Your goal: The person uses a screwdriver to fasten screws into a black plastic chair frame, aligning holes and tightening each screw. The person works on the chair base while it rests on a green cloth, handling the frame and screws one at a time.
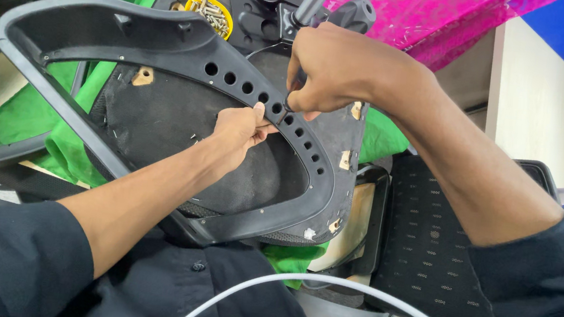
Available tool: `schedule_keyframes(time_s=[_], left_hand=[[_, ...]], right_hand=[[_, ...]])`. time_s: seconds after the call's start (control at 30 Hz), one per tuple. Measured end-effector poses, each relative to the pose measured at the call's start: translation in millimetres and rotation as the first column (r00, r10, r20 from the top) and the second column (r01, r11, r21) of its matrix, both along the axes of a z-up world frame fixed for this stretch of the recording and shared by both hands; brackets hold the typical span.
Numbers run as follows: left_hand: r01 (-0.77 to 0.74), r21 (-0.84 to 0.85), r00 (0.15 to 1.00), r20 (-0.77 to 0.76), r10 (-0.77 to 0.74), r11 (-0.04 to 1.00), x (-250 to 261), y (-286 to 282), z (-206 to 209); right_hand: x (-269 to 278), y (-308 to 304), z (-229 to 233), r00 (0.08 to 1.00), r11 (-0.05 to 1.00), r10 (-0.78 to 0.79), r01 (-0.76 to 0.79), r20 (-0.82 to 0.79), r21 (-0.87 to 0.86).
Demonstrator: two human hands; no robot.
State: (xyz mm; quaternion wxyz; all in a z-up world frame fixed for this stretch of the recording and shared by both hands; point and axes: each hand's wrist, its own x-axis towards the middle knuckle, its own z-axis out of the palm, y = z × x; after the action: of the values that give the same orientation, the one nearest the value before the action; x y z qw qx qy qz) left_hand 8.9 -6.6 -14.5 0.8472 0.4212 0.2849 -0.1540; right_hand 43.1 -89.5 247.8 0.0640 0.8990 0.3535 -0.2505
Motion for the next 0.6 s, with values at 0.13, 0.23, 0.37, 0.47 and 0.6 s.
schedule_keyframes(time_s=[0.13,0.23,0.37,0.47,0.6], left_hand=[[0.014,0.033,1.000,-0.006,-0.014,0.999,-1,-2,0],[0.002,0.024,1.000,0.001,-0.002,1.000,-1,-2,0],[-0.001,0.037,1.000,0.000,0.001,0.999,-2,-4,2],[0.012,0.052,1.000,-0.013,-0.011,0.999,-5,-3,5],[0.011,0.062,1.000,-0.014,-0.011,0.998,-5,-2,11]], right_hand=[[11,-3,3,0.996,0.994,0.086,-0.087,-0.008,-0.064],[7,-9,-3,0.955,0.950,0.282,-0.291,0.089,0.111],[7,-8,-6,0.971,0.970,0.239,-0.239,0.019,0.035],[5,-9,-3,0.970,0.970,0.242,-0.242,-0.007,0.040],[1,-9,2,0.967,0.967,0.254,-0.254,-0.003,0.024]])
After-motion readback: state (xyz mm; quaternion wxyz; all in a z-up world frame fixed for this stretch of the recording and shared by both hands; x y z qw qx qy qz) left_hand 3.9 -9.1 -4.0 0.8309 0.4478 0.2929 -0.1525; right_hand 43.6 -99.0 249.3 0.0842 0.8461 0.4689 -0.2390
